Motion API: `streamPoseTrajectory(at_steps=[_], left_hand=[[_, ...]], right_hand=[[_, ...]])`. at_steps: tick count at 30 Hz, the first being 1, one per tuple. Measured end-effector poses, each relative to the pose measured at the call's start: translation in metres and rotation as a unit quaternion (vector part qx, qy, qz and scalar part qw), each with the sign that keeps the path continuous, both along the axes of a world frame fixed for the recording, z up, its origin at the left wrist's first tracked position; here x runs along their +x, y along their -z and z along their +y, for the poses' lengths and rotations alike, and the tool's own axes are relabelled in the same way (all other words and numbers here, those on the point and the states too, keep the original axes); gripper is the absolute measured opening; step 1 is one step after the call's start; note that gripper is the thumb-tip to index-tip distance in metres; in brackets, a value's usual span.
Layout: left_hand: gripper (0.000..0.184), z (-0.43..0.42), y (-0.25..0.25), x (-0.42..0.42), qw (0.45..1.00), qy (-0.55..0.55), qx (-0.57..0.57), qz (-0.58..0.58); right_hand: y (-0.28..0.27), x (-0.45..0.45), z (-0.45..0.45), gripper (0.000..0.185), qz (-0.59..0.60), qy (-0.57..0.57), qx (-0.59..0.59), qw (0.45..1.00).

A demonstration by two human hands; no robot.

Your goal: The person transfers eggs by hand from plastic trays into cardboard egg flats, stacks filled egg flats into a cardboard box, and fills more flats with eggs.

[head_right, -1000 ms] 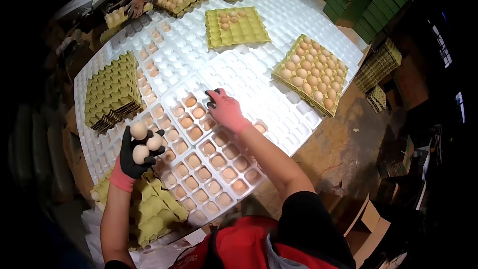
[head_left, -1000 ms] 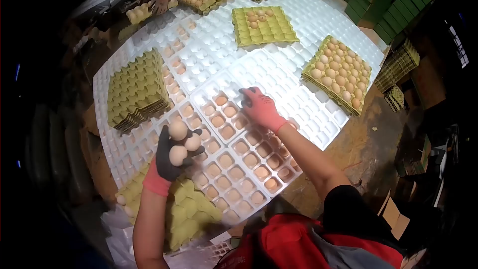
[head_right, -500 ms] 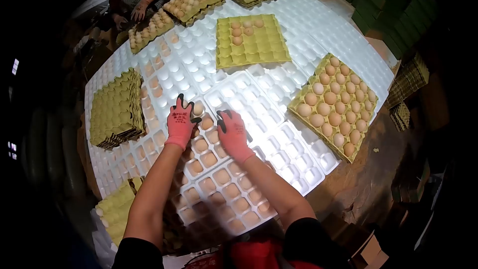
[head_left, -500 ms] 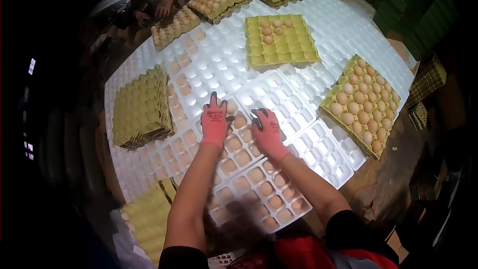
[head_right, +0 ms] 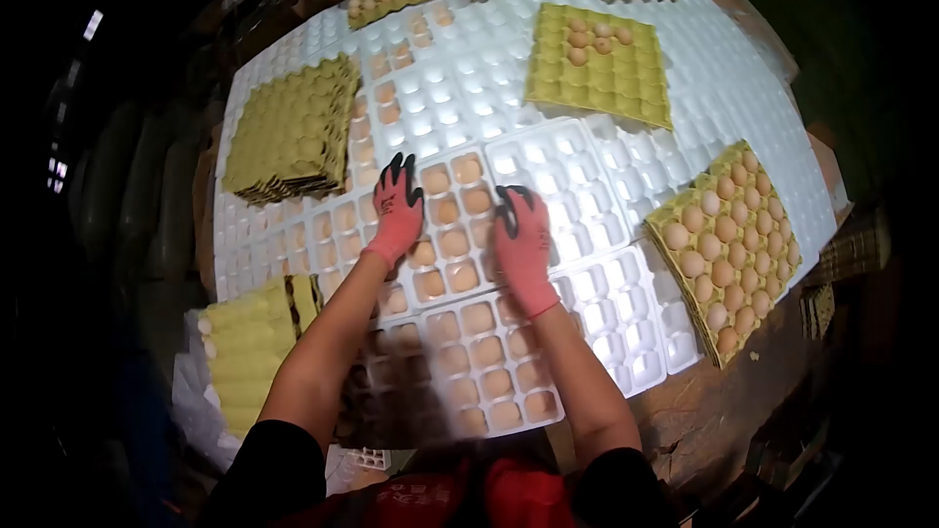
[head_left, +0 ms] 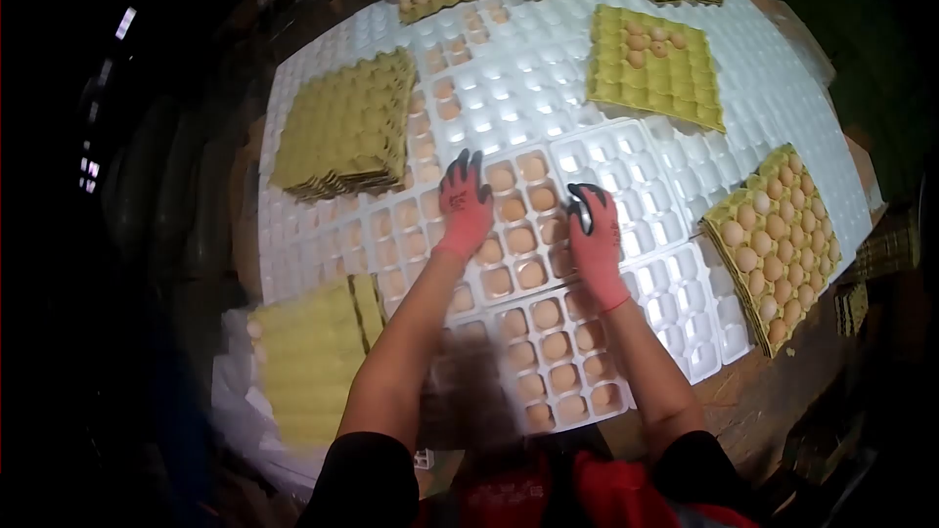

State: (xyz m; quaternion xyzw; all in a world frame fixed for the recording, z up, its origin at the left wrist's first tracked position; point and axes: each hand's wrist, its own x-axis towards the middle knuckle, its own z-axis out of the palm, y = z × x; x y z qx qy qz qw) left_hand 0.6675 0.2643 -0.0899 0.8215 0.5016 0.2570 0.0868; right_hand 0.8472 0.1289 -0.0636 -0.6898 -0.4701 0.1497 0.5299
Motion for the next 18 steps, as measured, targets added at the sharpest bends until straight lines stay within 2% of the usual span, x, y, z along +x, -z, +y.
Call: streamPoseTrajectory(at_steps=[2, 3, 4, 7, 8, 9, 10, 11, 12, 13, 14, 15, 16, 17, 18], left_hand=[[0.057, -0.024, -0.025, -0.008, 0.997, -0.035, 0.019, -0.059], [0.055, -0.049, -0.039, -0.016, 0.99, -0.067, -0.054, -0.116], [0.054, -0.082, -0.061, -0.026, 0.982, -0.063, -0.069, -0.165], [0.043, -0.168, -0.146, -0.094, 0.939, 0.05, -0.12, -0.319], [0.046, -0.189, -0.146, -0.139, 0.957, -0.009, -0.105, -0.272], [0.049, -0.206, -0.149, -0.192, 0.968, -0.064, -0.091, -0.225], [0.047, -0.213, -0.17, -0.251, 0.972, -0.114, -0.097, -0.179], [0.047, -0.218, -0.164, -0.309, 0.944, -0.183, -0.087, -0.259], [0.045, -0.22, -0.169, -0.359, 0.964, -0.265, 0.012, -0.032], [0.04, -0.216, -0.2, -0.38, 0.965, -0.256, -0.027, 0.045], [0.046, -0.214, -0.177, -0.415, 0.958, -0.25, 0.017, 0.138], [0.049, -0.209, -0.158, -0.441, 0.962, -0.219, 0.005, 0.165], [0.052, -0.201, -0.14, -0.461, 0.964, -0.184, -0.005, 0.194], [0.056, -0.193, -0.131, -0.473, 0.965, -0.142, -0.016, 0.222], [0.062, -0.189, -0.137, -0.474, 0.967, -0.14, -0.061, 0.203]], right_hand=[[-0.004, -0.009, 0.008, 0.034, 0.024, -0.019, 0.028, 0.999], [-0.023, -0.027, 0.012, 0.034, 0.091, -0.035, 0.061, 0.993], [-0.036, -0.043, 0.018, 0.035, 0.053, -0.04, 0.078, 0.995], [-0.078, -0.116, 0.022, 0.036, 0.113, -0.154, 0.087, 0.978], [-0.082, -0.146, 0.019, 0.036, 0.07, -0.189, 0.084, 0.976], [-0.099, -0.177, 0.011, 0.036, 0.039, -0.286, 0.04, 0.957], [-0.117, -0.21, 0.006, 0.038, 0.012, -0.399, 0.048, 0.916], [-0.121, -0.245, 0.005, 0.037, -0.019, -0.485, 0.02, 0.874], [-0.122, -0.285, 0.01, 0.038, -0.113, -0.515, 0.136, 0.839], [-0.125, -0.326, 0.018, 0.044, -0.156, -0.554, 0.186, 0.796], [-0.113, -0.368, 0.03, 0.051, -0.202, -0.544, 0.261, 0.772], [-0.127, -0.402, 0.034, 0.05, -0.249, -0.574, 0.214, 0.75], [-0.11, -0.44, 0.049, 0.044, -0.269, -0.556, 0.276, 0.736], [-0.11, -0.468, 0.064, 0.038, -0.332, -0.596, 0.24, 0.691], [-0.082, -0.493, 0.08, 0.035, -0.373, -0.579, 0.283, 0.668]])
